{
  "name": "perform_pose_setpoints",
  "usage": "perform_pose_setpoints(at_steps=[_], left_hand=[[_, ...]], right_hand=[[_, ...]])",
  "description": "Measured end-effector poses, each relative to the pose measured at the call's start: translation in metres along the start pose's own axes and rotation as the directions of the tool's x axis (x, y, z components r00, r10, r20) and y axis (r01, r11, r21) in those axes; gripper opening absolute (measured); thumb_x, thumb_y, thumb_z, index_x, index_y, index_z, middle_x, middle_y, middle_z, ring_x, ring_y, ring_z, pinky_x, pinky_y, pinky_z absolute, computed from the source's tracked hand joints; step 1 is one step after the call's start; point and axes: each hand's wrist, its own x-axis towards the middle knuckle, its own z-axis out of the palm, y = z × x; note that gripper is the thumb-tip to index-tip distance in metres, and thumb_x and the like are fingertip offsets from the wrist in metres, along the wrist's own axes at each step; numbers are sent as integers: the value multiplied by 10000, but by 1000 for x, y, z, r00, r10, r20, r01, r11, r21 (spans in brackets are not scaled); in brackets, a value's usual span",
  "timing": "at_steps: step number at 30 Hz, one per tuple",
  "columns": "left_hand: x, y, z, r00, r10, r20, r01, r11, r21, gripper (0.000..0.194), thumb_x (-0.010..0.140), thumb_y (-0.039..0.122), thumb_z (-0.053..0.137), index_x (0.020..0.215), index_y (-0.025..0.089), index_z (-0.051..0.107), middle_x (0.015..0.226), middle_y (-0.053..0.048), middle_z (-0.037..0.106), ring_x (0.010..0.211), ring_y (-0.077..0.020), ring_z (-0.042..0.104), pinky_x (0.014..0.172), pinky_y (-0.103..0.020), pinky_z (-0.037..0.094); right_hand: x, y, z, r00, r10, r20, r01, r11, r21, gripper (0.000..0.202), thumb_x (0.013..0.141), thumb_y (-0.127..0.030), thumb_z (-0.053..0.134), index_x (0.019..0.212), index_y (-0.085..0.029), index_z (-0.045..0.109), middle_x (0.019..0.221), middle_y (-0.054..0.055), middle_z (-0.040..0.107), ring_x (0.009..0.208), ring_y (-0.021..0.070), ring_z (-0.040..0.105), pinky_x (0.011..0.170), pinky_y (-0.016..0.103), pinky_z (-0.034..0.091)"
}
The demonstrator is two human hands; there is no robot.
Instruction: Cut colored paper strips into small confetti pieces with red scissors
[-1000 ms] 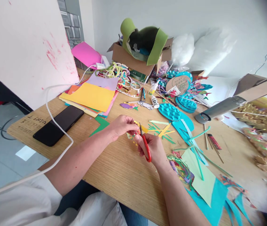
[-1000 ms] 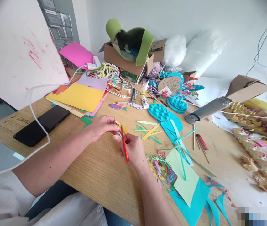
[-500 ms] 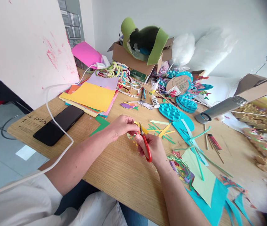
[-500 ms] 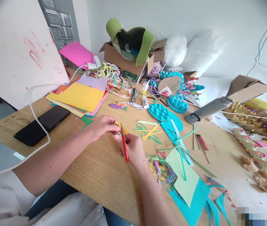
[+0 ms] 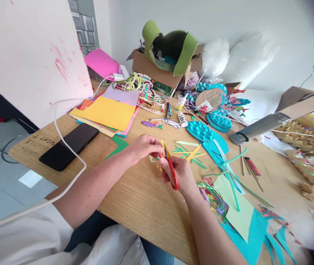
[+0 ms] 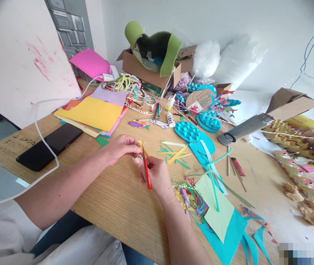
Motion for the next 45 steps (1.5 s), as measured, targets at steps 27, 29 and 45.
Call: perform_pose_setpoints(at_steps=[27, 29, 45], left_hand=[[-1, 3, 1, 1000, -27, 2, 27, 1000, 13, 85, 619, 178, 673, 655, 111, 636, 622, -32, 668, 563, -97, 578, 600, -227, 463], [-1, 2, 0, 1000, -28, 7, 28, 999, 16, 79, 621, 177, 673, 649, 112, 637, 617, -31, 667, 557, -94, 573, 598, -224, 462], [1, 1, -1, 1000, -8, -20, 9, 1000, 11, 61, 631, 167, 661, 646, 116, 631, 559, -4, 620, 530, -92, 550, 582, -234, 456]], right_hand=[[1, 4, 0, 999, -43, 11, 43, 999, -5, 514, 737, -630, 664, 557, -178, 496, 426, 3, 559, 330, 122, 525, 334, 187, 327], [1, 4, 0, 999, -47, 13, 47, 999, -6, 509, 738, -626, 665, 560, -179, 497, 432, 4, 563, 333, 122, 527, 337, 187, 331], [0, 2, -1, 999, -28, 24, 28, 1000, 2, 522, 728, -639, 667, 556, -183, 482, 425, 3, 563, 326, 117, 519, 327, 183, 317]])
